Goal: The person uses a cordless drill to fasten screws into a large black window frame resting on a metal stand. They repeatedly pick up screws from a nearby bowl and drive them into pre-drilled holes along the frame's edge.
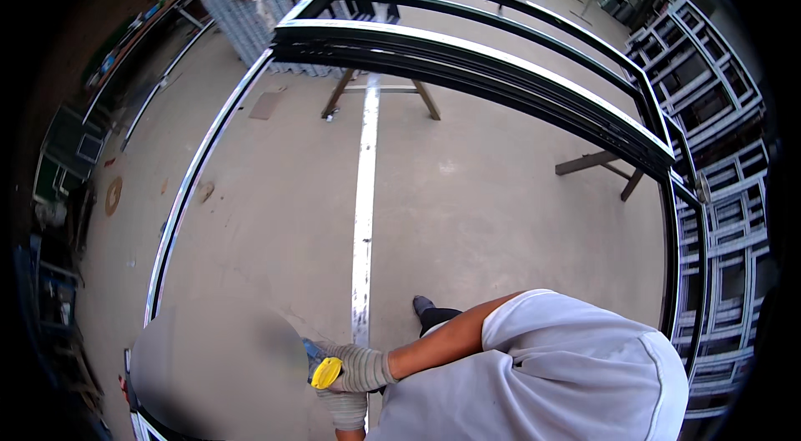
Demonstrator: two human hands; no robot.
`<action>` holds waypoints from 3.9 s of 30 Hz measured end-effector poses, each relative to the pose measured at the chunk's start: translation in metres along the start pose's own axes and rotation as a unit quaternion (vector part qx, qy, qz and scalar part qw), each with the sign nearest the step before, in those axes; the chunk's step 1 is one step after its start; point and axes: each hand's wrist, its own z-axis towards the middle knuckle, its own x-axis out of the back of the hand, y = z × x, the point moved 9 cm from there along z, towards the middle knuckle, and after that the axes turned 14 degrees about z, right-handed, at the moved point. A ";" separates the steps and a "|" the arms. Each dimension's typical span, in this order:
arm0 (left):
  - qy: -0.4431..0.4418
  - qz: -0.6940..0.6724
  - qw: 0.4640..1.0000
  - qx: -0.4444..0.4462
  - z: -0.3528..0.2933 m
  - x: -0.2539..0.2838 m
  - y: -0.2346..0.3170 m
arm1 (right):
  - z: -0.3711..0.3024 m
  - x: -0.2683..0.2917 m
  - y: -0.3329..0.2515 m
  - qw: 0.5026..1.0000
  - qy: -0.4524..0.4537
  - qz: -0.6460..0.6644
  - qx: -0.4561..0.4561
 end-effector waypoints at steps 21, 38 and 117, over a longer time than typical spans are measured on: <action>-0.192 0.314 0.923 -0.116 0.219 -0.287 0.066 | 0.070 0.315 -0.174 0.974 0.042 -0.198 -0.103; -0.011 0.058 0.998 -0.014 0.387 -0.401 0.110 | 0.170 0.671 -0.271 0.868 0.207 -0.451 0.016; -0.024 0.325 0.945 0.034 0.806 -0.264 0.090 | 0.639 0.775 -0.198 0.842 0.082 -0.525 -0.097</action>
